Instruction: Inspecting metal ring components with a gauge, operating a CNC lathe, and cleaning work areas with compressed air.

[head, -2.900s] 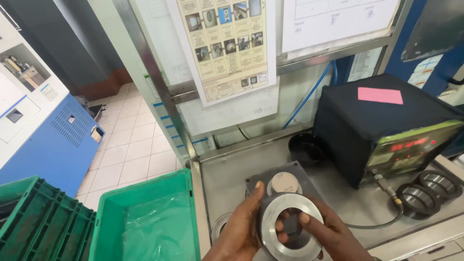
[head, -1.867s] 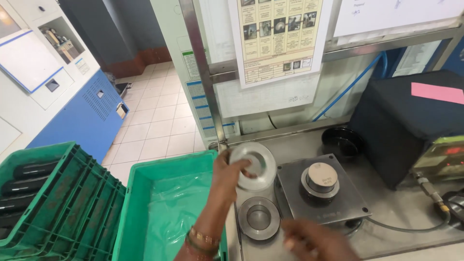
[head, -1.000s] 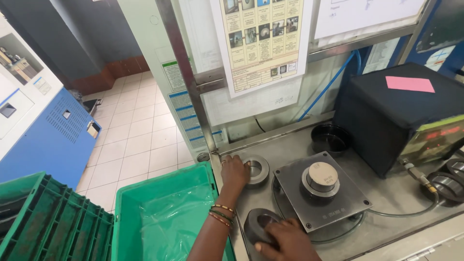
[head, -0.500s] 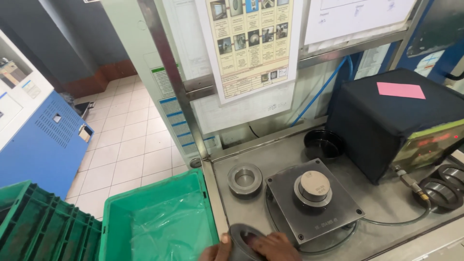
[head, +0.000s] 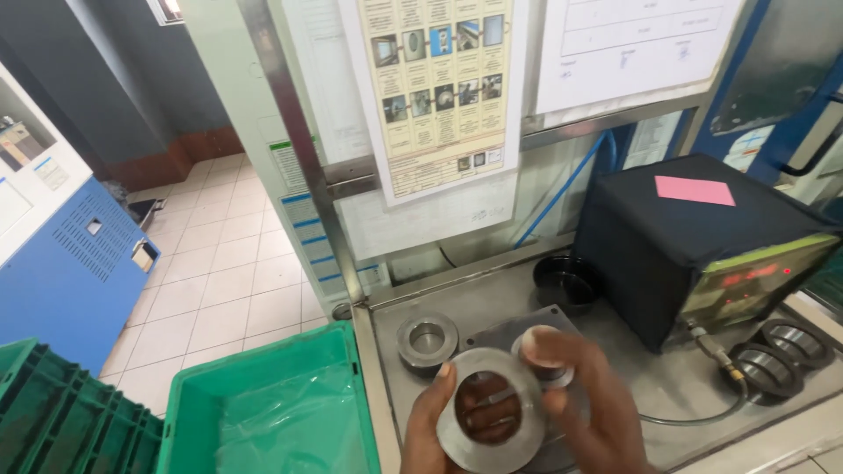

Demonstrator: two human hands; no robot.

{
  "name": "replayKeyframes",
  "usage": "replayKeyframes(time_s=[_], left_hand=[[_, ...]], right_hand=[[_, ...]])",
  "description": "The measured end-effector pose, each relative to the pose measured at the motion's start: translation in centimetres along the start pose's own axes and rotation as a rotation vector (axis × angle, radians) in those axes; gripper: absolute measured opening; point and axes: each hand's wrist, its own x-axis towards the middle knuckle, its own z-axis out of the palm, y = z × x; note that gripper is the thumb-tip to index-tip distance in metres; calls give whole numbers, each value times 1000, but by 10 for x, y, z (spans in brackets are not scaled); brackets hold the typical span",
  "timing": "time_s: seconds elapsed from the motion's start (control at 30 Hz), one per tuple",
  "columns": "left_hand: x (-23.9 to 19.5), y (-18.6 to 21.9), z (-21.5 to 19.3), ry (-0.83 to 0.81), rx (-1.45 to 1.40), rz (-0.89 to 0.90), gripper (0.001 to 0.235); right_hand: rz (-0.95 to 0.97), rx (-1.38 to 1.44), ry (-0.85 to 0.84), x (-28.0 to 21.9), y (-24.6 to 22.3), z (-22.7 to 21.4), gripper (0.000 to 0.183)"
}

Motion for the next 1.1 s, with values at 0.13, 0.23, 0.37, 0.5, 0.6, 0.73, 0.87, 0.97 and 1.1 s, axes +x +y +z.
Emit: replayKeyframes(time_s=[0.13,0.23,0.37,0.5,0.6,0.73,0.87,0.97,1.1], left_hand=[[45,-41,89,793,541,109,43],[72,-41,57,697,735,119,41],[100,-32,60,624,1534,338,55],[111,-32,93,734,2050,64,53],[118,-25,84,763,2111,-41,51],[124,-18,73,787,2192,-89,50],[126,-11,56,791,2185,-140,53],[126,-11,49,787,2173,-144,55],[125,-12,48,841,2138,-184,56]], right_hand=[[300,478,18,22,4,-10,54],[409,914,226,32,7,-11,52],[369,767,355,52,17,-17,56],[593,769,413,69,30,-19,61],[703,761,374,73,42,-19,65],[762,741,330,74,54,-16,66],[855,716,335,75,58,-13,69],[875,707,336,74,60,-13,69],[914,694,336,74,59,-12,68]])
